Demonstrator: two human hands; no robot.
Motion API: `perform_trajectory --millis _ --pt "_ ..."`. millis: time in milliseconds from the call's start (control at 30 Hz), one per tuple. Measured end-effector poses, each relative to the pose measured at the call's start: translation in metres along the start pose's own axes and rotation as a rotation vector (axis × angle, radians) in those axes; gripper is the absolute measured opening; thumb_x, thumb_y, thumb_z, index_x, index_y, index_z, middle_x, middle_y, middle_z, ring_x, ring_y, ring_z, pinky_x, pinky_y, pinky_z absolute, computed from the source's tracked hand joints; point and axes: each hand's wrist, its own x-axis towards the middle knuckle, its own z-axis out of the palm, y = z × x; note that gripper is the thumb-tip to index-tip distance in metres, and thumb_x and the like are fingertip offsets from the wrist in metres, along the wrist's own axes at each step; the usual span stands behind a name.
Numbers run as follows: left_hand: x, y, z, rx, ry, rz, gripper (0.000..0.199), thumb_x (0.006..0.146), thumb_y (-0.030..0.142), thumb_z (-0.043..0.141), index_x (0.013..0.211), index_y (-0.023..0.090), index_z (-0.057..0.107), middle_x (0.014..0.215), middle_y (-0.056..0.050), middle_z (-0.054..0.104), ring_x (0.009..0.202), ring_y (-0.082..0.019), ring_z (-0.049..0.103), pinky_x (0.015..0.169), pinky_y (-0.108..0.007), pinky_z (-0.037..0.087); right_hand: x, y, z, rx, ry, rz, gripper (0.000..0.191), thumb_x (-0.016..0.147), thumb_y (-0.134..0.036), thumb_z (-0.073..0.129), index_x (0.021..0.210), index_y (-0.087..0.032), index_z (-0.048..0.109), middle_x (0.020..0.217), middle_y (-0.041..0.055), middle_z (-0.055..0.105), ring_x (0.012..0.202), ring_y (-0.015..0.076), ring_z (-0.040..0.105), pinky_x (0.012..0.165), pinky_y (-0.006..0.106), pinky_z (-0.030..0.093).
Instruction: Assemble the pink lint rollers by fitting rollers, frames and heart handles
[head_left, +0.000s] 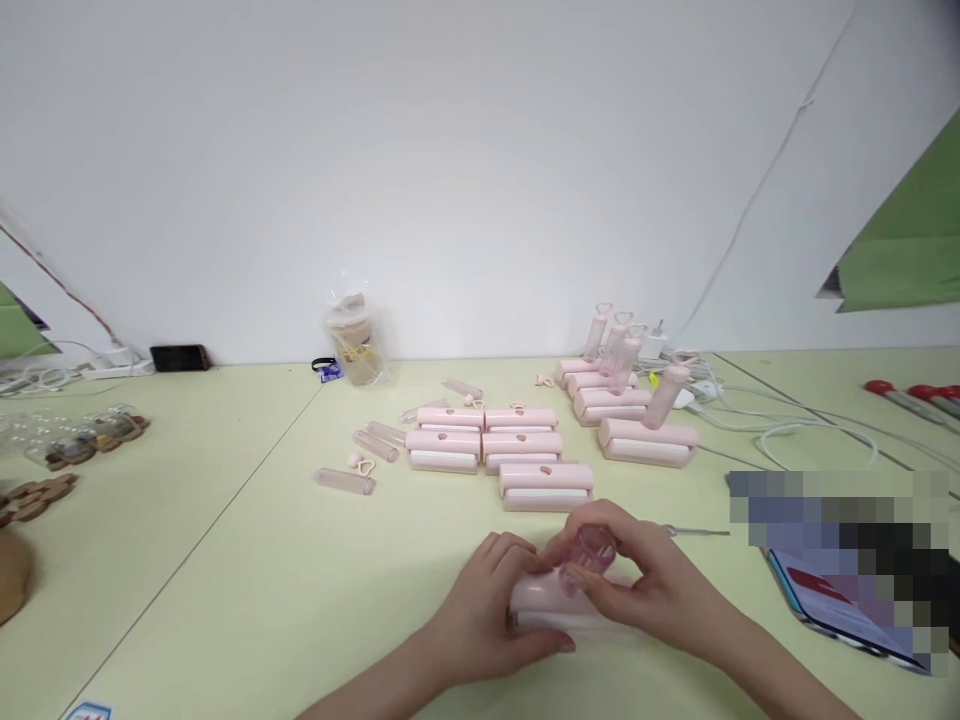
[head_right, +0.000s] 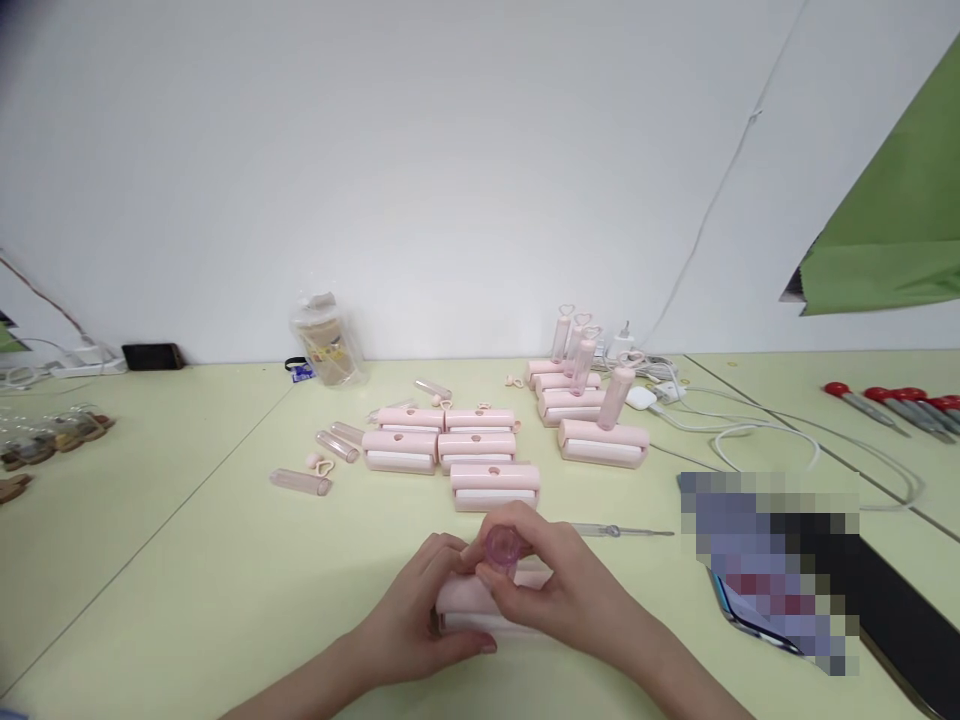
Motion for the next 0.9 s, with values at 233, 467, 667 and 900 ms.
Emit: perform_trajectory --millis 233,467,667,900 --pt "-0.003 -0.004 -0.002 0.021 0.023 0.045 0.046 0.065 0.032 0.073 0.104 0.020 0.052 0.104 -0.006 0.057 0.095 -0.022 0.052 0.082 -0.035 0.042 0.004 0.018 -0.010 0.199 -0.016 -0.008 0.038 0.085 -0.056 0.042 0.110 -0.027 0.047 0.108 0.0076 0.064 0.090 0.0211 0.065 0.075 0.034 0.053" --pt "-0.003 -0.012 -0.008 0.060 0.010 0.080 0.046 0.060 0.028 0.075 0.100 0.019 0.054 0.100 -0.006 0.058 0.091 -0.022 0.054 0.077 -0.033 0.043 0.097 0.072 -0.068 -0.592 0.105 0.159 0.023 0.094 -0.029 0.039 0.105 -0.016 0.055 0.108 0.0092 0.062 0.100 0.0209 0.059 0.086 0.037 0.047" --pt "-0.004 -0.013 -0.008 0.074 0.006 0.087 0.049 0.061 0.028 0.075 0.104 0.020 0.054 0.102 -0.006 0.059 0.093 -0.022 0.054 0.079 -0.034 0.043 0.140 0.102 -0.067 -0.874 -0.187 0.244 0.025 0.088 -0.028 0.054 0.110 -0.016 0.056 0.112 0.0070 0.058 0.094 0.0204 0.059 0.080 0.041 0.049" --pt "-0.001 -0.014 -0.008 0.109 -0.002 0.068 0.047 0.059 0.030 0.076 0.099 0.018 0.054 0.098 -0.007 0.060 0.089 -0.023 0.055 0.076 -0.035 0.045 0.125 0.105 -0.056 -0.924 -0.142 0.304 0.026 0.088 -0.028 0.054 0.111 -0.015 0.055 0.111 0.0072 0.058 0.093 0.0201 0.059 0.078 0.040 0.050"
